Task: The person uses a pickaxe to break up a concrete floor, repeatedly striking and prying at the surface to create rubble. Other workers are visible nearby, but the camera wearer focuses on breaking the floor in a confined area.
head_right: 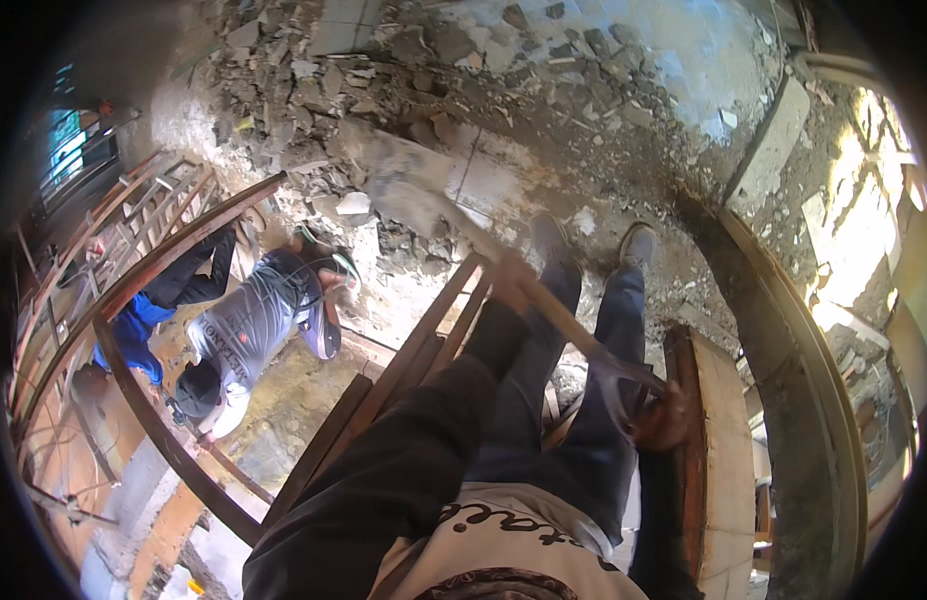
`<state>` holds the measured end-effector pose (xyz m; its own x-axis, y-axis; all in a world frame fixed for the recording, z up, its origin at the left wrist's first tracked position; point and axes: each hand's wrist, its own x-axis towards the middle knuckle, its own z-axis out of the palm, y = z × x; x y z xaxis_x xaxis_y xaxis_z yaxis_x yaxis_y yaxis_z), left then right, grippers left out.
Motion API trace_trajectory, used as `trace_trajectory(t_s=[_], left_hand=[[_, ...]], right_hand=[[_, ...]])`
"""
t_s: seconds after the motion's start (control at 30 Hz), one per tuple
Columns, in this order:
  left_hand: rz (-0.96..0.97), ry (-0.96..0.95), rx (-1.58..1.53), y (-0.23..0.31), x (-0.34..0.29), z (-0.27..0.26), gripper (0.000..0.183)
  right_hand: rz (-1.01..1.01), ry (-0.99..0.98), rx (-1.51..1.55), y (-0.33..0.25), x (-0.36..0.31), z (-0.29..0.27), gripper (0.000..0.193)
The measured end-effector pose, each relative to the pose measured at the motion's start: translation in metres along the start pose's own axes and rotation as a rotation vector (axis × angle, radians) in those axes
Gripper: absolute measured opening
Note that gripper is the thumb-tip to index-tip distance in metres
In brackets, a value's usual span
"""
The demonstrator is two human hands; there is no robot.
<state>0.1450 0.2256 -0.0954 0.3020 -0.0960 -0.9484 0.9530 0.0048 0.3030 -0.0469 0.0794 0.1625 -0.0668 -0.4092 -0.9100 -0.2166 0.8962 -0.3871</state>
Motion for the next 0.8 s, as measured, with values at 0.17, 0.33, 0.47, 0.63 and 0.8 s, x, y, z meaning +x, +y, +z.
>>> trace_trajectory(t_s=[0.17, 0.33, 0.47, 0.63, 0.8], left_hand=[[-0.314, 0.084, -0.186, -0.071, -0.009, 0.092, 0.01], [0.031, -0.227, 0.347, -0.027, 0.056, 0.063, 0.013], [0.89, -0.251, 0.878, 0.075, 0.158, -0.001, 0.015], [0.596, -0.221, 0.554, 0.117, 0.259, -0.032, 0.014], [0.231, 0.01, 0.22, 0.073, 0.3, -0.004, 0.017]], right_hand=[[0.026, 0.184, -0.036, -0.018, 0.006, -0.048, 0.037], [0.102, 0.137, 0.013, -0.012, 0.02, 0.002, 0.039], [0.203, -0.104, 0.121, 0.019, 0.073, 0.093, 0.041], [0.041, -0.134, 0.009, 0.062, 0.212, 0.129, 0.031], [0.134, 0.023, 0.144, 0.092, 0.324, 0.096, 0.042]])
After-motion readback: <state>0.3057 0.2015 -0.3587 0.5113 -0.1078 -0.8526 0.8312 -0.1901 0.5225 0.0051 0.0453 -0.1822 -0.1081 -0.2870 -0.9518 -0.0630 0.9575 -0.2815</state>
